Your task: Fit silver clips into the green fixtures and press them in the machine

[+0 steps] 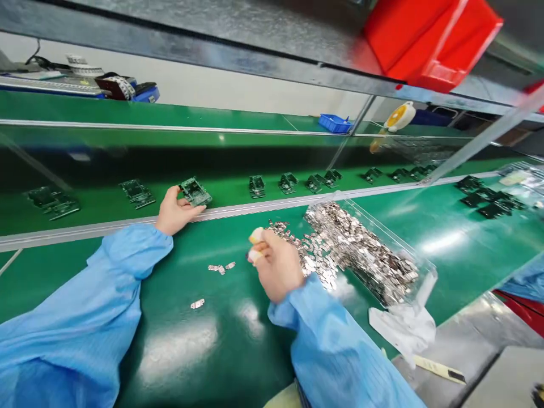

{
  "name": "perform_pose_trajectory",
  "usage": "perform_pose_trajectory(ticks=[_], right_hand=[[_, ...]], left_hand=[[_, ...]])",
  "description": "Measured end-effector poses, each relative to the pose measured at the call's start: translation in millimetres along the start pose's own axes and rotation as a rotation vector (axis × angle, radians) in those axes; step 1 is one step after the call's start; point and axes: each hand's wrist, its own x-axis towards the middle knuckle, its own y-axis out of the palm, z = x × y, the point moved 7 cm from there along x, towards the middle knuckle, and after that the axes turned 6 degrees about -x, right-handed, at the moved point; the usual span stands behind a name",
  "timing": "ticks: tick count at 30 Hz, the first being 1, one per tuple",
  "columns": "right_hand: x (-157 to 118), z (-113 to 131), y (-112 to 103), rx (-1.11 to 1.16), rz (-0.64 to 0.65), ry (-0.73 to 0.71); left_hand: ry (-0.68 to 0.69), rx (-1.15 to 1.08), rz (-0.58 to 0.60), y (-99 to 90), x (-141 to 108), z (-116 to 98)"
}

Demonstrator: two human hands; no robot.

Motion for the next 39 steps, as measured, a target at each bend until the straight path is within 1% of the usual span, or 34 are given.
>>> perform_pose_trajectory(ticks=[1,3,5,7,9,11,13,15,19,26,31,33,35,36,39], right_hand=[[-22.3,0.4,-19.1,0.080,-0.071,0.007],[-68.6,-5.3,-50.3,0.188,-0.222,0.038],[-112.4,-16.9,-68.8,0.239,-0.358,0.077],[-150.2,-30.6,-75.7,0.285,-0.471,0.110],[-180.6,-43.3,-75.0,0.320,-0.564,0.136],[-202.5,-52.8,-70.1,0.334,-0.612,0.151],[-216.3,-59.0,-65.6,0.331,-0.627,0.148],[-224.1,-64.1,-64.0,0.304,-0.633,0.149],[-228.9,-74.7,-65.2,0.245,-0.625,0.209],[-227.9,-82.3,-61.6,0.209,-0.588,0.332],[-226.9,-79.5,-56.8,0.139,-0.565,0.300],[-229.2,-79.4,-56.9,0.119,-0.592,0.283],[-231.4,-80.6,-57.4,0.157,-0.617,0.279],[-231.1,-81.4,-56.8,0.203,-0.610,0.282],[-225.7,-82.3,-51.8,0.384,-0.532,0.297]], left_hand=[[0.011,-0.104,0.040,17.0,-17.3,-15.3],[-0.016,-0.385,0.170,55.1,-63.0,-48.3],[-0.123,-0.679,0.345,91.4,-120.1,-80.9],[-0.281,-0.846,0.504,118.8,-179.7,-107.2],[-0.429,-0.931,0.602,135.6,-231.2,-124.8],[-0.519,-0.981,0.634,144.8,-267.6,-135.0],[-0.530,-1.012,0.631,149.9,-288.6,-141.5],[-0.485,-1.016,0.632,153.9,-298.7,-147.2],[-0.383,-0.937,0.691,161.4,-307.0,-156.6],[-0.342,-0.803,0.729,164.1,-309.6,-155.2],[-0.275,-0.731,0.736,161.0,-310.3,-151.6],[-0.271,-0.675,0.725,159.2,-311.6,-148.6],[-0.278,-0.621,0.703,157.1,-312.3,-145.7],[-0.282,-0.603,0.694,156.3,-312.5,-144.9],[-0.314,-0.578,0.696,156.1,-313.5,-144.0]])
